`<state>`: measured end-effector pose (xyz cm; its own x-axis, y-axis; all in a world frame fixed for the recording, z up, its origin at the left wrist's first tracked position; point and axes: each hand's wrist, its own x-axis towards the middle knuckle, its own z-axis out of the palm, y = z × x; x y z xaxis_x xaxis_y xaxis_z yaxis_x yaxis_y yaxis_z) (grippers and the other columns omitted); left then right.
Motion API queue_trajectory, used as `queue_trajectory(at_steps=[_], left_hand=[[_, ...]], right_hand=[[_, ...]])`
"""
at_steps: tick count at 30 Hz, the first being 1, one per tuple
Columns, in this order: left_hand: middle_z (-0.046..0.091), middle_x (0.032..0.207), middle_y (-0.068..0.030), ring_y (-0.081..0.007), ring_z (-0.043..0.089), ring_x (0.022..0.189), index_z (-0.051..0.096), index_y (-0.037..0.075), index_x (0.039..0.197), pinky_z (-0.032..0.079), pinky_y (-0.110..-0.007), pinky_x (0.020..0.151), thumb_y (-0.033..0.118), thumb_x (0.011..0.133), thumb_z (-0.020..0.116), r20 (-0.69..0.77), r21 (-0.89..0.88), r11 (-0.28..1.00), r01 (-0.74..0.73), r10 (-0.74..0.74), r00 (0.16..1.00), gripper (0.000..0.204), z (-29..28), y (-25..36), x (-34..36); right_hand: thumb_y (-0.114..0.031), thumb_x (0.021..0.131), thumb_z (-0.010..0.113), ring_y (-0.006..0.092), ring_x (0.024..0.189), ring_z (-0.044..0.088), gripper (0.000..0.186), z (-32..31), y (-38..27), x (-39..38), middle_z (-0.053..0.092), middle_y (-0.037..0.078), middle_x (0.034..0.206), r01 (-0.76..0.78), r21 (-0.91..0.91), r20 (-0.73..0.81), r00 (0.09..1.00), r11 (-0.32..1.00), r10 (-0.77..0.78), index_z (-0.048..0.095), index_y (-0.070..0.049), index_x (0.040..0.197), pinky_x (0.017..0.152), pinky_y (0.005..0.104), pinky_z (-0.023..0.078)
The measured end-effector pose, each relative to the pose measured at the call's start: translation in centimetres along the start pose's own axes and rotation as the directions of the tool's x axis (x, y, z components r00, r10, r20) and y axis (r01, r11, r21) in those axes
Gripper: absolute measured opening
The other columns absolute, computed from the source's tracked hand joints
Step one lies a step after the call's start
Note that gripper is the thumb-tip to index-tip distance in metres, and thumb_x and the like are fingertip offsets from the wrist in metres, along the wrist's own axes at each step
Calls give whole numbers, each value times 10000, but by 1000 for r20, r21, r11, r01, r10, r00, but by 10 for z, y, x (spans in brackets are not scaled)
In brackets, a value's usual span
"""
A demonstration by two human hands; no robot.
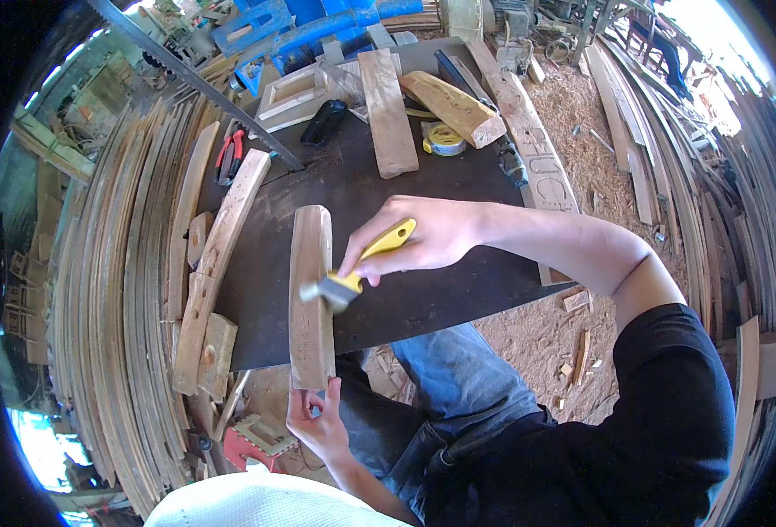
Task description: Applying finish with a brush, using pliers, and measuring a wooden plank in a workshop.
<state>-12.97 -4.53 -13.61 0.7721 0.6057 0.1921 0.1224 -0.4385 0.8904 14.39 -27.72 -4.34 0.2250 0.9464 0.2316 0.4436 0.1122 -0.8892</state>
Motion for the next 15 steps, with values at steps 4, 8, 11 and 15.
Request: queue_trajectory(at_steps=[4,8,11,15], left_hand=[[640,758,46,-50,357,597,722,-49,1270,294,-267,592,96,818,907,-17,27,1000,-5,6,1000,510,2,3,-1],[592,714,58,-49,358,600,726,-52,1256,289,-266,593,79,818,902,-32,-25,1000,-1,0,999,490,4,7,-1],[630,727,48,-39,369,595,738,-44,1223,286,-266,571,120,848,880,-36,-15,999,-42,42,998,433,5,15,3],[719,756,-11,-30,402,534,736,-28,1229,255,-231,520,149,871,846,-49,-314,910,271,-301,952,415,9,31,5]], right_hand=[[-86,1052,643,184,894,753,254,-2,-2,2,774,123,1088,-115,-71,-320,943,991,87,724,-26,1285,815,321,591],[-84,1035,668,214,988,751,232,9,-7,7,770,120,1084,-45,-348,-360,929,936,-89,726,-22,1252,874,352,597],[-55,1014,690,268,975,772,249,17,-10,4,781,151,1110,65,-131,-72,995,989,-75,728,8,1251,863,386,603],[-45,1021,681,218,970,769,282,14,-13,4,776,153,1141,-32,-41,-228,974,999,21,711,5,1297,827,352,602]])
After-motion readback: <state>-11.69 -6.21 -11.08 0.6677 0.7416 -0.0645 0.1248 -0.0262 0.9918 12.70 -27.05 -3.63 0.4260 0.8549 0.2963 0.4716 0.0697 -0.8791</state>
